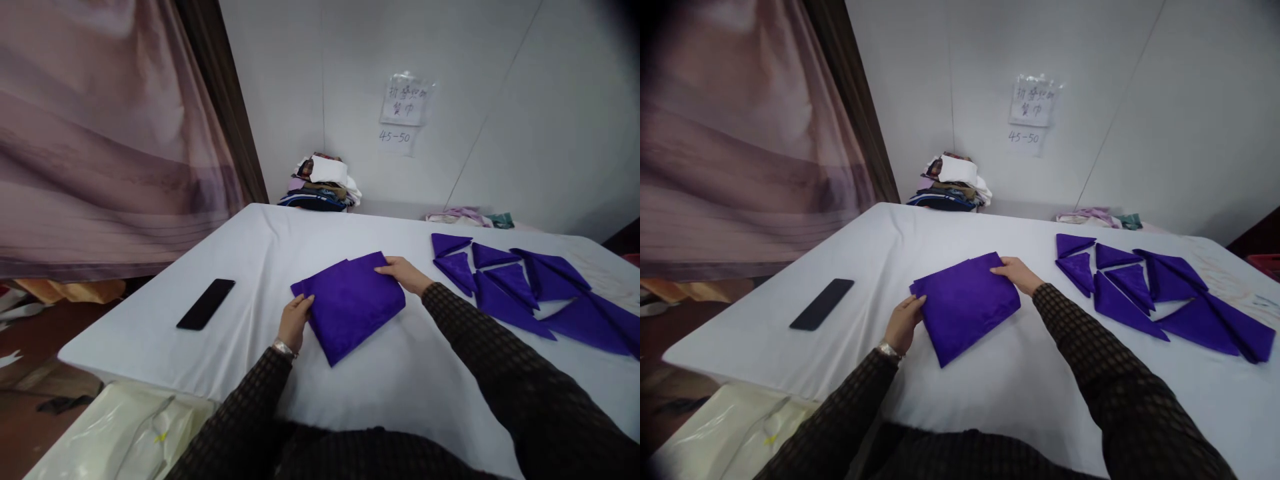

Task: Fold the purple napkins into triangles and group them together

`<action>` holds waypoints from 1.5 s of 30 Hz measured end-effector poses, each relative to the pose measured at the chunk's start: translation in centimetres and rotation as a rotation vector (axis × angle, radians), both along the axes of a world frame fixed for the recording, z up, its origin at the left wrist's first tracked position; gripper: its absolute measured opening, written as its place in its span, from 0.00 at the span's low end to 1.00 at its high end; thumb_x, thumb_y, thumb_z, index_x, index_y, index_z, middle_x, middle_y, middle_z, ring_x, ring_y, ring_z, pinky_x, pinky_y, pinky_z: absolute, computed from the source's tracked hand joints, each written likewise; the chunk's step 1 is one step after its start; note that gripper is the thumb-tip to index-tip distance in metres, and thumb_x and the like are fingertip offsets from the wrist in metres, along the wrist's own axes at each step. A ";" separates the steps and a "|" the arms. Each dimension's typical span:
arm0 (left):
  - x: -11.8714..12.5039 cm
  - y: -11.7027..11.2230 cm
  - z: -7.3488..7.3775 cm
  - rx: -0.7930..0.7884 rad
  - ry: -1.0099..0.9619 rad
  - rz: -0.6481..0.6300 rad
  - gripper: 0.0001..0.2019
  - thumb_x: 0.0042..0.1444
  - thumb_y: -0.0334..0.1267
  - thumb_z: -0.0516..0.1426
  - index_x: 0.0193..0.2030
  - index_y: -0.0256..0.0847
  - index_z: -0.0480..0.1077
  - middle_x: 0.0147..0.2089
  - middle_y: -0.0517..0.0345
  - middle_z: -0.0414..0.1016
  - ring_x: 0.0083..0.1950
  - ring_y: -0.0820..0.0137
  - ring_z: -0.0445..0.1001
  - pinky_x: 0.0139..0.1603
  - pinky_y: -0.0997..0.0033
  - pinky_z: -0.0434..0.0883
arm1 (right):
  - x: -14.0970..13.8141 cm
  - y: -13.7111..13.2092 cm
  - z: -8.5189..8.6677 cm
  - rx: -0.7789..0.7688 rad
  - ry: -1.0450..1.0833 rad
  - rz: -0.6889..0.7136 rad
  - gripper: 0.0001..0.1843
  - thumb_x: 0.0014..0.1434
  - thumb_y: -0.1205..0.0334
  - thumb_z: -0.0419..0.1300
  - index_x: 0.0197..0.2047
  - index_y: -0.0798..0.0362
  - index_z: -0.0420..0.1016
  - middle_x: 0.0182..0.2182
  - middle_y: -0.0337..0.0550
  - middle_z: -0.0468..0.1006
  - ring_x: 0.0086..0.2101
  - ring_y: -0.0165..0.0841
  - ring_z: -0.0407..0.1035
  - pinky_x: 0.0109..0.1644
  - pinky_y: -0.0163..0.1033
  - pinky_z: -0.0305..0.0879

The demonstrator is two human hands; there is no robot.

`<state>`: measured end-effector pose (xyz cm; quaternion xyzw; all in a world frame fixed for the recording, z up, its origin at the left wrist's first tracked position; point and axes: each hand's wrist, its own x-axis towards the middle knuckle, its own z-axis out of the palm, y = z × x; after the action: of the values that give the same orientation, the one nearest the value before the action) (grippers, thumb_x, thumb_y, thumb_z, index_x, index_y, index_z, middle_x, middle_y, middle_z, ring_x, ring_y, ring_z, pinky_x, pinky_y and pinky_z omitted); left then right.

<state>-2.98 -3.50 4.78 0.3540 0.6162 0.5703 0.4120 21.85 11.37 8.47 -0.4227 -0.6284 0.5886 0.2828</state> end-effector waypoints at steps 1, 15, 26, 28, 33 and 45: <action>-0.9 0.9 -0.5 -0.023 0.061 0.018 0.14 0.44 0.49 0.56 0.26 0.38 0.66 0.23 0.64 0.66 0.24 0.75 0.65 0.28 0.73 0.64 | -1.3 1.0 -0.7 -0.002 -0.059 -0.031 0.10 0.48 0.62 0.63 0.35 0.57 0.75 0.28 0.43 0.79 0.30 0.34 0.73 0.37 0.39 0.70; -5.4 3.6 -3.1 -0.282 0.876 0.051 0.10 0.53 0.40 0.51 0.38 0.43 0.72 0.33 0.57 0.76 0.36 0.65 0.73 0.35 0.69 0.65 | -7.8 6.3 -7.0 0.289 -0.515 -0.066 0.08 0.47 0.67 0.61 0.34 0.54 0.76 0.28 0.39 0.77 0.30 0.31 0.69 0.33 0.33 0.62; -5.6 4.0 -3.0 -0.331 0.938 0.029 0.19 0.55 0.37 0.51 0.55 0.44 0.63 0.37 0.59 0.76 0.39 0.66 0.75 0.35 0.71 0.65 | -8.3 6.1 -7.4 0.432 -0.715 -0.102 0.22 0.53 0.62 0.58 0.52 0.53 0.70 0.35 0.43 0.78 0.35 0.35 0.70 0.37 0.36 0.60; -5.6 4.0 -3.0 -0.331 0.935 0.037 0.19 0.54 0.37 0.51 0.55 0.45 0.63 0.37 0.60 0.76 0.39 0.66 0.74 0.35 0.71 0.65 | -8.2 6.1 -7.5 0.450 -0.729 -0.111 0.23 0.53 0.63 0.58 0.53 0.54 0.69 0.36 0.43 0.77 0.36 0.35 0.70 0.38 0.36 0.60; -5.6 4.0 -3.2 -0.316 0.953 0.049 0.19 0.54 0.35 0.51 0.53 0.45 0.64 0.37 0.60 0.76 0.39 0.67 0.74 0.35 0.71 0.66 | -8.0 6.1 -7.8 0.499 -0.745 -0.115 0.22 0.55 0.63 0.58 0.53 0.54 0.68 0.34 0.42 0.77 0.35 0.34 0.70 0.37 0.35 0.61; -6.5 4.1 -4.1 -0.193 0.871 0.178 0.18 0.53 0.32 0.52 0.52 0.39 0.66 0.42 0.54 0.73 0.41 0.68 0.73 0.42 0.69 0.69 | -8.5 0.7 -6.7 0.846 -0.543 0.104 0.20 0.58 0.61 0.54 0.54 0.56 0.69 0.52 0.51 0.71 0.53 0.39 0.62 0.59 0.47 0.56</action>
<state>-9.45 0.63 0.71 0.4662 0.8106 0.3414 0.0949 13.35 12.10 1.81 -0.3770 -0.8830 0.1645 0.2260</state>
